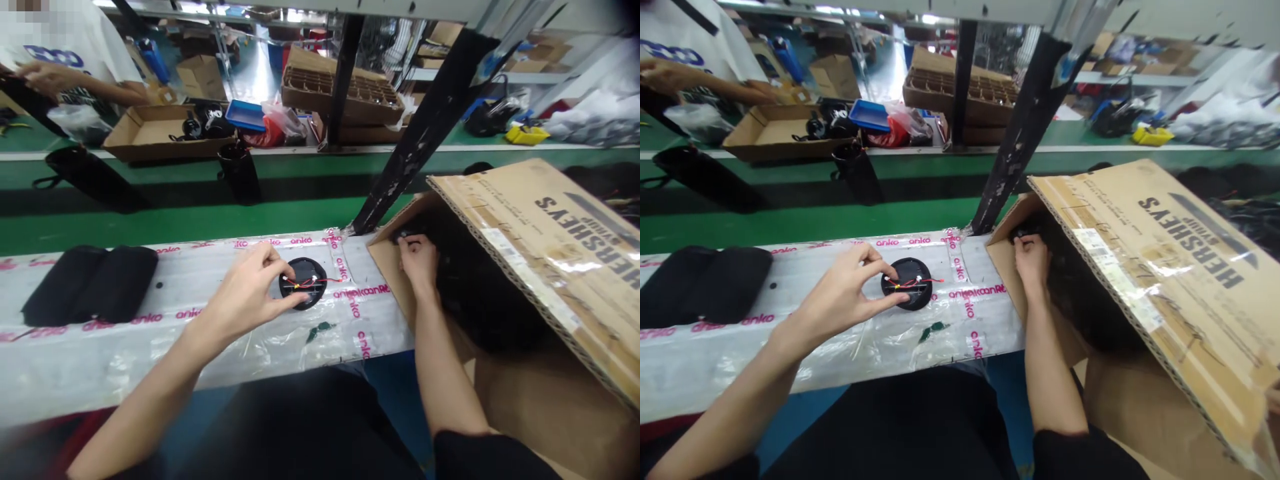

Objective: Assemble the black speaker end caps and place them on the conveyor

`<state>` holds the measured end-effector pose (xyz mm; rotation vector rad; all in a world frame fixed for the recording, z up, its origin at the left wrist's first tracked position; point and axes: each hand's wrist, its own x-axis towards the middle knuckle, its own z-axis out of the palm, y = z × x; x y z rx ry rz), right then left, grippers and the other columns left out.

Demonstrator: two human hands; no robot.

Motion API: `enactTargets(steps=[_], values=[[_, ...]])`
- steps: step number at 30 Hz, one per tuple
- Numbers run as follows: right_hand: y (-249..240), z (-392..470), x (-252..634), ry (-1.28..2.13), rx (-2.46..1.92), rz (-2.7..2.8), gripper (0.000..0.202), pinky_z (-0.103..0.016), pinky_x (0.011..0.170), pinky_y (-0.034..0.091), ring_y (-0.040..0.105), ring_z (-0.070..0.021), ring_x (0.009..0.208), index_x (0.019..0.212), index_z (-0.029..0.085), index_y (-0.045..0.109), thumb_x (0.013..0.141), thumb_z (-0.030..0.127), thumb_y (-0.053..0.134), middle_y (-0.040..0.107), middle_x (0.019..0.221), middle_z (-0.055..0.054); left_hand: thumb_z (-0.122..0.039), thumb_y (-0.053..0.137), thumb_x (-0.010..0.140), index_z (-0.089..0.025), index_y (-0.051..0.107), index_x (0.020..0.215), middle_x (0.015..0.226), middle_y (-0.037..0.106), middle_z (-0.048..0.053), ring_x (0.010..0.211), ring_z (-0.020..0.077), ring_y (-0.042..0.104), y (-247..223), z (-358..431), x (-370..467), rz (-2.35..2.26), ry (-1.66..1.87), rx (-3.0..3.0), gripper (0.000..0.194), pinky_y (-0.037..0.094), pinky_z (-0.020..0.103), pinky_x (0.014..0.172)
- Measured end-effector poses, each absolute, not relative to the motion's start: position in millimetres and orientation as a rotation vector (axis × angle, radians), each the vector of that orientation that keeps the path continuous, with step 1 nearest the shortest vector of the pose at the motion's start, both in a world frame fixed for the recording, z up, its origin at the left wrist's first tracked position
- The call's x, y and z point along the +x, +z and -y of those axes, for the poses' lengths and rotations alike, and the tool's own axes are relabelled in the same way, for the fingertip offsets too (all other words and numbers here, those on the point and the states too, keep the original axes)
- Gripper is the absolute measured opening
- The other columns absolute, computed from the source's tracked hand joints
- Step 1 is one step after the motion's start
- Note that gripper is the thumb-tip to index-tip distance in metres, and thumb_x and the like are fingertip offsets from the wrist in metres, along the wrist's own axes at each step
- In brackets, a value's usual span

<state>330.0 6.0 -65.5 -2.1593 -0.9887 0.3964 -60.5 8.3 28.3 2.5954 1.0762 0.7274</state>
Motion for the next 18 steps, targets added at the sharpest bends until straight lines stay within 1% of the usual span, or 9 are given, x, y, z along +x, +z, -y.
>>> enactTargets(steps=[2, 3, 6, 7, 9, 11, 13, 15, 18], values=[[-68, -9, 328, 0.383, -2.175, 0.981, 0.032, -0.035, 0.062, 0.055, 0.072, -0.0245, 0.059, 0.115, 0.013, 0.069, 0.097, 0.039, 0.062, 0.081, 0.082, -0.015, -0.038, 0.084, 0.092, -0.022, 0.073, 0.093, 0.098, 0.063, 0.005, 0.094, 0.0249, 0.063, 26, -9, -51, -1.034, 0.717, 2.599, 0.020, 0.051, 0.041, 0.085], [-69, -9, 328, 0.389, -2.186, 0.971, 0.039, -0.035, 0.061, 0.055, 0.072, -0.0251, 0.059, 0.122, 0.012, 0.067, 0.097, 0.041, 0.064, 0.081, 0.086, -0.016, -0.035, 0.082, 0.093, -0.022, 0.072, 0.092, 0.100, 0.065, 0.006, 0.095, 0.0250, 0.064, 26, -10, -48, -1.014, 0.724, 2.583, 0.017, 0.051, 0.042, 0.087], [-71, -9, 327, 0.410, -2.231, 0.923, 0.076, -0.038, 0.061, 0.057, 0.074, -0.0276, 0.060, 0.147, 0.009, 0.049, 0.091, 0.054, 0.073, 0.082, 0.099, -0.021, -0.029, 0.080, 0.096, -0.022, 0.068, 0.093, 0.108, 0.072, 0.006, 0.105, 0.0260, 0.068, 23, -9, -40, -0.950, 0.788, 2.505, 0.014, 0.050, 0.045, 0.098], [-71, -11, 327, 0.408, -2.248, 0.909, 0.086, -0.039, 0.064, 0.058, 0.076, -0.0292, 0.063, 0.153, 0.008, 0.043, 0.089, 0.057, 0.076, 0.082, 0.106, -0.024, -0.029, 0.079, 0.097, -0.022, 0.067, 0.094, 0.111, 0.074, 0.006, 0.109, 0.0262, 0.069, 21, -8, -37, -0.924, 0.811, 2.480, 0.014, 0.049, 0.046, 0.101], [-68, -15, 326, 0.391, -2.277, 0.888, 0.096, -0.042, 0.075, 0.060, 0.080, -0.0345, 0.081, 0.157, 0.007, 0.038, 0.087, 0.060, 0.077, 0.078, 0.118, -0.030, -0.027, 0.079, 0.097, -0.023, 0.066, 0.096, 0.115, 0.077, 0.005, 0.112, 0.0253, 0.071, 17, -5, -31, -0.869, 0.875, 2.429, 0.015, 0.047, 0.047, 0.106], [-63, -21, 324, 0.378, -2.284, 0.877, 0.100, -0.044, 0.089, 0.059, 0.079, -0.0410, 0.105, 0.157, 0.002, 0.037, 0.086, 0.060, 0.079, 0.073, 0.128, -0.036, -0.025, 0.080, 0.097, -0.023, 0.064, 0.098, 0.114, 0.080, 0.004, 0.113, 0.0238, 0.073, 11, -1, -24, -0.833, 0.970, 2.356, 0.016, 0.047, 0.047, 0.108], [-58, -22, 319, 0.396, -2.259, 0.876, 0.102, -0.045, 0.095, 0.058, 0.075, -0.0450, 0.118, 0.157, 0.000, 0.037, 0.085, 0.057, 0.080, 0.070, 0.132, -0.038, -0.023, 0.078, 0.098, -0.023, 0.064, 0.098, 0.112, 0.082, 0.004, 0.114, 0.0235, 0.074, 5, 3, -18, -0.824, 1.074, 2.283, 0.015, 0.050, 0.047, 0.107], [-57, -17, 312, 0.458, -2.202, 0.897, 0.099, -0.046, 0.091, 0.060, 0.076, -0.0441, 0.116, 0.157, 0.003, 0.038, 0.085, 0.057, 0.079, 0.072, 0.132, -0.035, -0.020, 0.076, 0.100, -0.024, 0.064, 0.099, 0.108, 0.084, 0.004, 0.115, 0.0237, 0.074, 0, 6, -14, -0.832, 1.148, 2.246, 0.012, 0.052, 0.047, 0.106], [-62, 4, 292, 0.666, -2.043, 0.971, 0.085, -0.044, 0.074, 0.065, 0.082, -0.0354, 0.094, 0.156, 0.015, 0.041, 0.090, 0.060, 0.071, 0.077, 0.128, -0.021, -0.019, 0.076, 0.100, -0.024, 0.065, 0.100, 0.105, 0.085, 0.003, 0.108, 0.0229, 0.077, -4, 7, -11, -0.831, 1.227, 2.261, 0.012, 0.054, 0.048, 0.104]])
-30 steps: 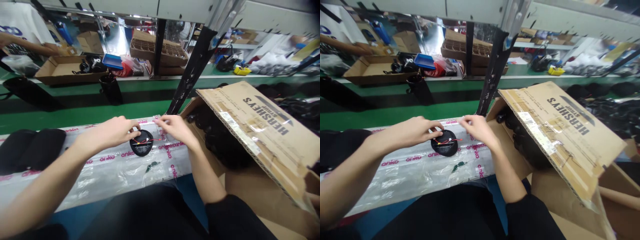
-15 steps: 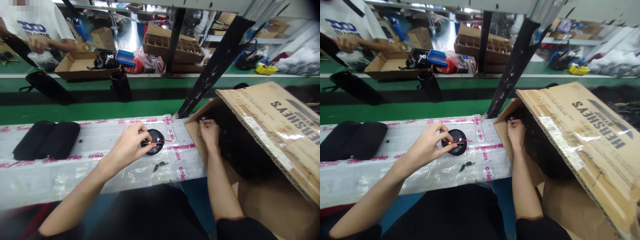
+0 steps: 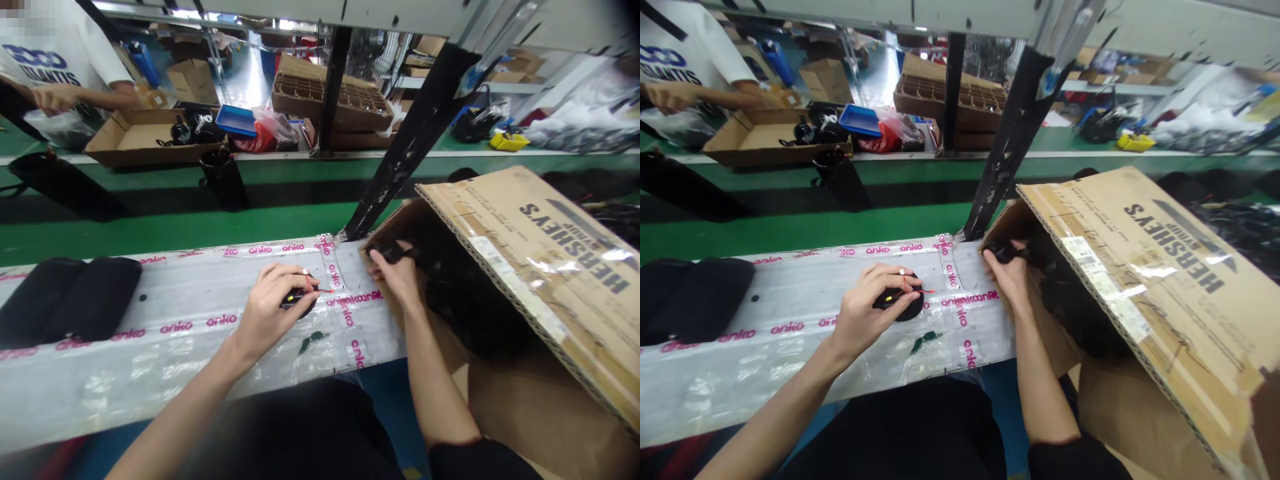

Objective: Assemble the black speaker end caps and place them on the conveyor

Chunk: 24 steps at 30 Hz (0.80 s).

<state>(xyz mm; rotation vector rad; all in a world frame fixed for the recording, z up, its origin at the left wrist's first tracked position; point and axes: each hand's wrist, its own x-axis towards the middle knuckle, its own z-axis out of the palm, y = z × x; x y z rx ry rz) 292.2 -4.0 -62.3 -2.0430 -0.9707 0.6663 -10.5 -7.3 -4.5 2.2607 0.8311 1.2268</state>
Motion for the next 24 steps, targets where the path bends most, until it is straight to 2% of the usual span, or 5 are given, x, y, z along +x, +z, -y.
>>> enactTargets(steps=[5, 10, 15, 19, 24], values=[[-75, 49, 263, 1.158, -1.702, 1.234, 0.078, -0.047, 0.085, 0.067, 0.080, -0.0323, 0.102, 0.143, 0.022, 0.054, 0.080, 0.056, 0.084, 0.075, 0.127, -0.014, -0.024, 0.080, 0.098, -0.024, 0.060, 0.094, 0.099, 0.083, 0.003, 0.097, 0.0216, 0.078, -8, 6, -8, -0.841, 1.277, 2.180, 0.020, 0.059, 0.046, 0.095], [-64, 73, 269, 0.781, -2.016, 1.658, 0.079, -0.061, 0.119, 0.049, 0.062, -0.0404, 0.139, 0.153, 0.025, 0.055, 0.084, 0.052, 0.082, 0.059, 0.151, -0.018, -0.029, 0.081, 0.097, -0.024, 0.059, 0.100, 0.097, 0.078, 0.005, 0.096, 0.0211, 0.078, -14, 8, -8, -0.920, 1.255, 2.050, 0.023, 0.065, 0.040, 0.086], [-67, 69, 269, 0.599, -1.882, 2.074, 0.094, -0.064, 0.135, 0.026, 0.015, -0.0438, 0.170, 0.169, 0.031, 0.039, 0.084, 0.031, 0.079, 0.020, 0.184, -0.012, -0.023, 0.082, 0.096, -0.024, 0.050, 0.108, 0.101, 0.078, 0.004, 0.102, 0.0188, 0.080, -20, 11, -6, -0.906, 1.283, 1.949, 0.034, 0.068, 0.035, 0.090], [-70, 54, 258, 0.720, -1.708, 2.102, 0.067, -0.056, 0.134, 0.033, 0.039, -0.0363, 0.161, 0.157, 0.026, 0.060, 0.090, 0.022, 0.065, 0.049, 0.170, -0.013, -0.025, 0.076, 0.099, -0.022, 0.057, 0.109, 0.099, 0.076, 0.004, 0.098, 0.0185, 0.079, -18, 12, -3, -0.982, 1.304, 2.056, 0.022, 0.067, 0.034, 0.088], [-43, 54, 246, 1.098, -1.455, 1.469, 0.069, -0.051, 0.116, 0.055, 0.066, -0.0334, 0.140, 0.160, 0.025, 0.054, 0.101, 0.062, 0.055, 0.065, 0.156, -0.014, -0.016, 0.067, 0.099, -0.022, 0.064, 0.105, 0.097, 0.077, 0.004, 0.094, 0.0199, 0.074, -11, 8, -2, -1.007, 1.282, 2.394, 0.009, 0.061, 0.040, 0.091]])
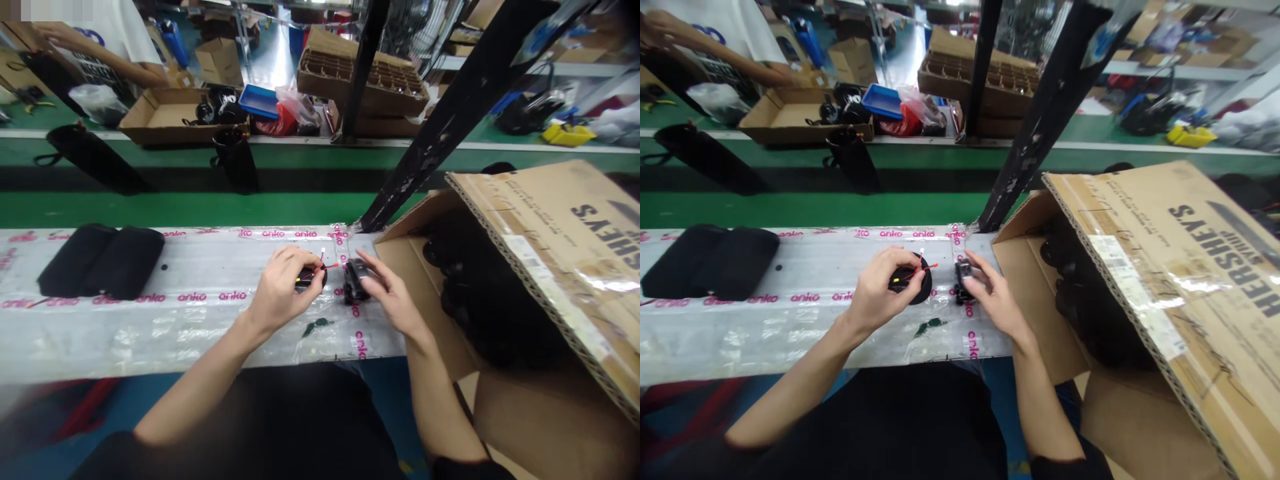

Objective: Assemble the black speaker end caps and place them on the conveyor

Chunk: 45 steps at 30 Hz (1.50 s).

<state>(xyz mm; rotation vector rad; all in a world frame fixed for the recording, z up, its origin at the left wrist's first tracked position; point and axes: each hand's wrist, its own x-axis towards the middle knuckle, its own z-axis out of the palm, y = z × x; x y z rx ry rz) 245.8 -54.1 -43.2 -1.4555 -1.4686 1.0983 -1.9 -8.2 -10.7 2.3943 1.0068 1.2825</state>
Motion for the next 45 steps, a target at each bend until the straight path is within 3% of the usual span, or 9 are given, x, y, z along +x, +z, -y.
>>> enactTargets(steps=[4, 7, 12, 18, 24, 36, 39, 42, 45], values=[[-21, 53, 223, 1.357, -1.377, 1.091, 0.094, -0.047, 0.089, 0.066, 0.079, -0.0340, 0.113, 0.166, 0.019, 0.044, 0.102, 0.079, 0.011, 0.075, 0.141, -0.017, -0.014, 0.062, 0.099, -0.022, 0.064, 0.104, 0.093, 0.077, 0.003, 0.088, 0.0196, 0.071, -7, 5, 1, -1.019, 1.232, 2.496, 0.010, 0.057, 0.041, 0.092], [-13, 45, 209, 1.348, -1.394, 1.027, 0.098, -0.044, 0.083, 0.065, 0.080, -0.0321, 0.104, 0.168, 0.017, 0.041, 0.100, 0.081, 0.007, 0.077, 0.139, -0.018, -0.020, 0.069, 0.100, -0.021, 0.064, 0.102, 0.090, 0.077, 0.002, 0.086, 0.0186, 0.072, -7, 5, 4, -1.037, 1.281, 2.465, 0.006, 0.056, 0.038, 0.087], [-11, 35, 208, 1.269, -1.432, 1.170, 0.096, -0.041, 0.089, 0.064, 0.076, -0.0297, 0.118, 0.172, 0.021, 0.032, 0.102, 0.079, 0.001, 0.069, 0.151, -0.016, -0.021, 0.069, 0.104, -0.022, 0.066, 0.105, 0.096, 0.080, 0.003, 0.093, 0.0184, 0.076, -13, 10, 7, -1.077, 1.360, 2.367, 0.004, 0.059, 0.036, 0.087], [-7, 35, 213, 1.310, -1.287, 1.194, 0.084, -0.045, 0.106, 0.060, 0.068, -0.0299, 0.138, 0.172, 0.023, 0.033, 0.107, 0.070, 0.008, 0.061, 0.162, -0.014, -0.016, 0.072, 0.102, -0.021, 0.067, 0.111, 0.099, 0.082, 0.002, 0.092, 0.0170, 0.077, -13, 13, 7, -1.039, 1.407, 2.284, 0.011, 0.059, 0.035, 0.088], [-9, 34, 217, 1.242, -1.119, 1.321, 0.072, -0.053, 0.127, 0.046, 0.059, -0.0340, 0.150, 0.160, 0.031, 0.056, 0.105, 0.073, 0.037, 0.064, 0.160, -0.006, -0.016, 0.072, 0.102, -0.021, 0.071, 0.107, 0.095, 0.082, 0.002, 0.088, 0.0179, 0.077, -11, 11, 6, -0.962, 1.454, 2.227, 0.007, 0.059, 0.036, 0.086], [-2, 43, 224, 1.146, -1.118, 1.442, 0.066, -0.062, 0.128, 0.045, 0.064, -0.0376, 0.144, 0.153, 0.038, 0.065, 0.102, 0.077, 0.049, 0.070, 0.153, -0.003, -0.017, 0.074, 0.099, -0.020, 0.072, 0.101, 0.092, 0.082, 0.003, 0.085, 0.0175, 0.076, -12, 7, 6, -0.922, 1.465, 2.175, 0.004, 0.058, 0.035, 0.084], [2, 45, 219, 1.058, -1.145, 1.491, 0.068, -0.058, 0.121, 0.052, 0.068, -0.0370, 0.137, 0.147, 0.038, 0.069, 0.099, 0.081, 0.050, 0.074, 0.147, -0.004, -0.017, 0.074, 0.098, -0.020, 0.070, 0.097, 0.090, 0.081, 0.002, 0.083, 0.0176, 0.075, -10, 8, 8, -0.953, 1.456, 2.165, 0.005, 0.058, 0.035, 0.083], [10, 50, 214, 0.976, -1.195, 1.504, 0.072, -0.052, 0.100, 0.065, 0.071, -0.0375, 0.128, 0.146, 0.035, 0.070, 0.092, 0.083, 0.061, 0.072, 0.146, -0.007, -0.019, 0.071, 0.101, -0.020, 0.069, 0.097, 0.091, 0.080, 0.002, 0.085, 0.0178, 0.074, -6, 7, 10, -0.949, 1.395, 2.181, 0.005, 0.057, 0.035, 0.084], [18, 56, 211, 1.051, -1.237, 1.561, 0.079, -0.045, 0.085, 0.069, 0.076, -0.0335, 0.113, 0.156, 0.034, 0.060, 0.087, 0.066, 0.083, 0.067, 0.151, -0.010, -0.019, 0.068, 0.102, -0.021, 0.067, 0.108, 0.102, 0.078, 0.005, 0.097, 0.0202, 0.074, -3, 4, 2, -0.865, 1.318, 2.173, 0.006, 0.058, 0.038, 0.092]])
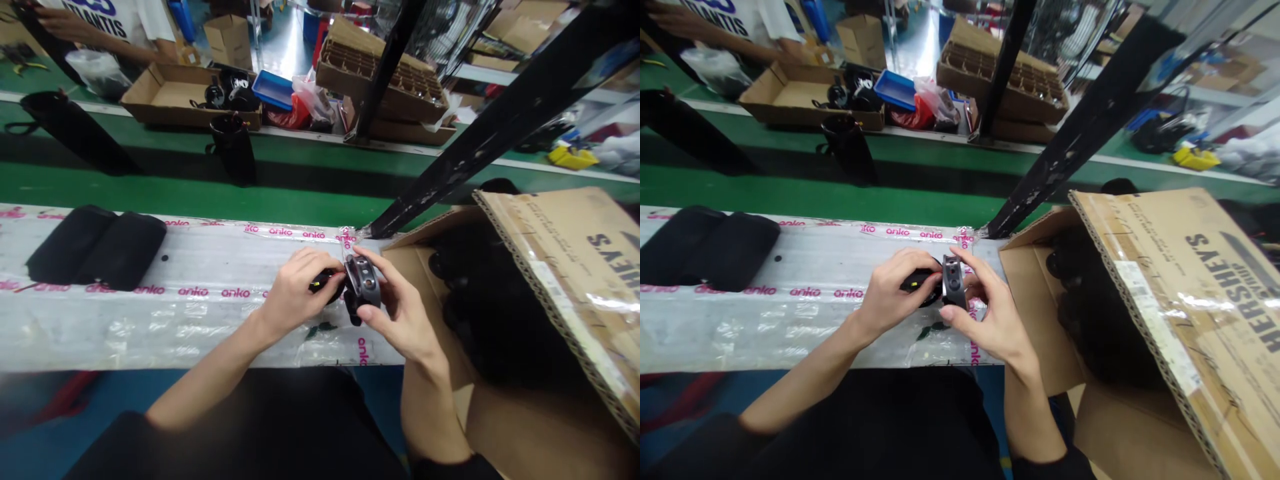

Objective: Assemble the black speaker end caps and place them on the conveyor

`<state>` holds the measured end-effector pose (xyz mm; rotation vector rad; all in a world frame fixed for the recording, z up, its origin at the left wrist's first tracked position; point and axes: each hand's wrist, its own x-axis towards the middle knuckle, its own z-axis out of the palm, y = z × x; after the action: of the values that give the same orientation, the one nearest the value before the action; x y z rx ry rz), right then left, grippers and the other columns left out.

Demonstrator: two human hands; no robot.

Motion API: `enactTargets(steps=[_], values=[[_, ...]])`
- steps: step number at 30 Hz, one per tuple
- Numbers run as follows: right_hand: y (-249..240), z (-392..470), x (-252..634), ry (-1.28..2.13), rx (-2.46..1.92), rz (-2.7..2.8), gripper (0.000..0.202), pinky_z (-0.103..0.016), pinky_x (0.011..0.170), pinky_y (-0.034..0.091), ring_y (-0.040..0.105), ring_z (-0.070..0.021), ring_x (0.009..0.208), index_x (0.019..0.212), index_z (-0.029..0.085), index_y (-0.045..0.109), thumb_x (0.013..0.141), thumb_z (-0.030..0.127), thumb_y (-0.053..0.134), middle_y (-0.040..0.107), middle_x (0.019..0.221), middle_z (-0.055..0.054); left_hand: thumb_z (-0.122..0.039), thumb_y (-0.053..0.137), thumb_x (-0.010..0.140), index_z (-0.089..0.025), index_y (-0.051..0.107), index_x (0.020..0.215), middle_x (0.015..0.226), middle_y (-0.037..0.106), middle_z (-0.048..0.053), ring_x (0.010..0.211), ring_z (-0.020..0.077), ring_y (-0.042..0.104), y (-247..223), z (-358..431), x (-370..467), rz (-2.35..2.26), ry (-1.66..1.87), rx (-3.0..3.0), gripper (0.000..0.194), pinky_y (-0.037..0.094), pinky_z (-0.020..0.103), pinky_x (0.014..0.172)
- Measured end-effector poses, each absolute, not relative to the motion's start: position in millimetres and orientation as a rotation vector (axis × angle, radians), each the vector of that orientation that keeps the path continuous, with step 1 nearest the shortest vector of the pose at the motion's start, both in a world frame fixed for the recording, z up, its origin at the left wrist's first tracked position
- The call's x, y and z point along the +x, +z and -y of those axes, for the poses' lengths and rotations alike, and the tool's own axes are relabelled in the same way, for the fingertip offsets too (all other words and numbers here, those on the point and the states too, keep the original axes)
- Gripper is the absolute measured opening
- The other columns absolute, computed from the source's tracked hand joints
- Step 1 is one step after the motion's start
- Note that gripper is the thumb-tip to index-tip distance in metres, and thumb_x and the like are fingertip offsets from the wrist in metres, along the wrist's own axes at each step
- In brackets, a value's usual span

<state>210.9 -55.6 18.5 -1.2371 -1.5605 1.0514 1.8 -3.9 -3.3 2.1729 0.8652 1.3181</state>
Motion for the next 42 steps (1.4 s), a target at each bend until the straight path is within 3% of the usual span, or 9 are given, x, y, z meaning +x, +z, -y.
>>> enactTargets(steps=[4, 9, 13, 20, 24, 29, 35, 39, 42], values=[[23, 56, 211, 1.118, -1.226, 1.543, 0.078, -0.044, 0.086, 0.069, 0.076, -0.0321, 0.114, 0.155, 0.033, 0.060, 0.085, 0.052, 0.089, 0.070, 0.147, -0.009, -0.022, 0.078, 0.090, -0.020, 0.060, 0.121, 0.120, 0.070, 0.012, 0.120, 0.0273, 0.068, -2, -1, -27, -0.780, 1.218, 2.170, 0.036, 0.059, 0.045, 0.102], [17, 52, 208, 1.124, -1.173, 1.522, 0.079, -0.049, 0.098, 0.067, 0.068, -0.0361, 0.133, 0.156, 0.035, 0.058, 0.086, 0.057, 0.086, 0.071, 0.144, -0.008, -0.019, 0.076, 0.097, -0.022, 0.065, 0.099, 0.098, 0.075, 0.004, 0.111, 0.0242, 0.071, -3, -1, -45, -0.808, 1.159, 2.243, 0.011, 0.056, 0.045, 0.103], [14, 56, 202, 1.108, -1.156, 1.532, 0.076, -0.046, 0.097, 0.067, 0.070, -0.0326, 0.128, 0.155, 0.037, 0.056, 0.087, 0.048, 0.088, 0.067, 0.148, -0.008, -0.022, 0.074, 0.101, -0.022, 0.069, 0.101, 0.100, 0.079, 0.004, 0.103, 0.0218, 0.074, -5, 6, -23, -0.923, 1.302, 2.148, 0.006, 0.058, 0.042, 0.098], [9, 64, 199, 1.040, -1.183, 1.460, 0.073, -0.045, 0.095, 0.067, 0.068, -0.0342, 0.132, 0.155, 0.032, 0.057, 0.090, 0.051, 0.084, 0.067, 0.150, -0.009, -0.019, 0.070, 0.104, -0.021, 0.072, 0.106, 0.100, 0.082, 0.003, 0.094, 0.0186, 0.076, -10, 12, -4, -0.946, 1.359, 2.218, 0.003, 0.056, 0.039, 0.093], [12, 62, 201, 0.983, -1.263, 1.570, 0.075, -0.046, 0.091, 0.066, 0.075, -0.0291, 0.108, 0.158, 0.032, 0.057, 0.090, 0.044, 0.085, 0.073, 0.138, -0.010, -0.020, 0.068, 0.105, -0.021, 0.073, 0.104, 0.097, 0.082, 0.003, 0.092, 0.0190, 0.076, -7, 9, -8, -0.932, 1.308, 2.227, 0.006, 0.057, 0.039, 0.092], [24, 58, 198, 0.918, -1.373, 1.627, 0.082, -0.043, 0.075, 0.065, 0.065, -0.0191, 0.071, 0.156, 0.032, 0.059, 0.083, 0.051, 0.091, 0.077, 0.111, -0.006, -0.021, 0.072, 0.101, -0.022, 0.074, 0.114, 0.122, 0.078, 0.011, 0.117, 0.0241, 0.075, -8, 10, -18, -0.867, 1.234, 2.076, 0.014, 0.062, 0.041, 0.100], [33, 62, 198, 0.984, -1.348, 1.732, 0.092, -0.044, 0.077, 0.067, 0.070, -0.0215, 0.079, 0.159, 0.035, 0.055, 0.078, 0.046, 0.096, 0.075, 0.125, -0.008, -0.012, 0.064, 0.101, -0.021, 0.074, 0.106, 0.113, 0.082, 0.009, 0.124, 0.0262, 0.075, -19, 15, -16, -0.902, 1.315, 1.976, 0.014, 0.063, 0.045, 0.104], [31, 66, 200, 1.050, -1.366, 1.725, 0.095, -0.046, 0.080, 0.067, 0.069, -0.0206, 0.075, 0.165, 0.036, 0.046, 0.083, 0.044, 0.093, 0.076, 0.104, -0.003, -0.016, 0.069, 0.099, -0.020, 0.073, 0.111, 0.127, 0.079, 0.013, 0.116, 0.0243, 0.078, -21, 15, -17, -0.942, 1.315, 1.889, 0.013, 0.065, 0.041, 0.100], [26, 63, 193, 0.896, -1.414, 1.702, 0.093, -0.042, 0.070, 0.064, 0.061, -0.0178, 0.065, 0.155, 0.032, 0.056, 0.075, 0.053, 0.097, 0.073, 0.093, -0.001, -0.014, 0.065, 0.102, -0.019, 0.074, 0.108, 0.123, 0.080, 0.013, 0.123, 0.0251, 0.076, -21, 14, -20, -0.836, 1.306, 1.980, 0.013, 0.063, 0.042, 0.105]])
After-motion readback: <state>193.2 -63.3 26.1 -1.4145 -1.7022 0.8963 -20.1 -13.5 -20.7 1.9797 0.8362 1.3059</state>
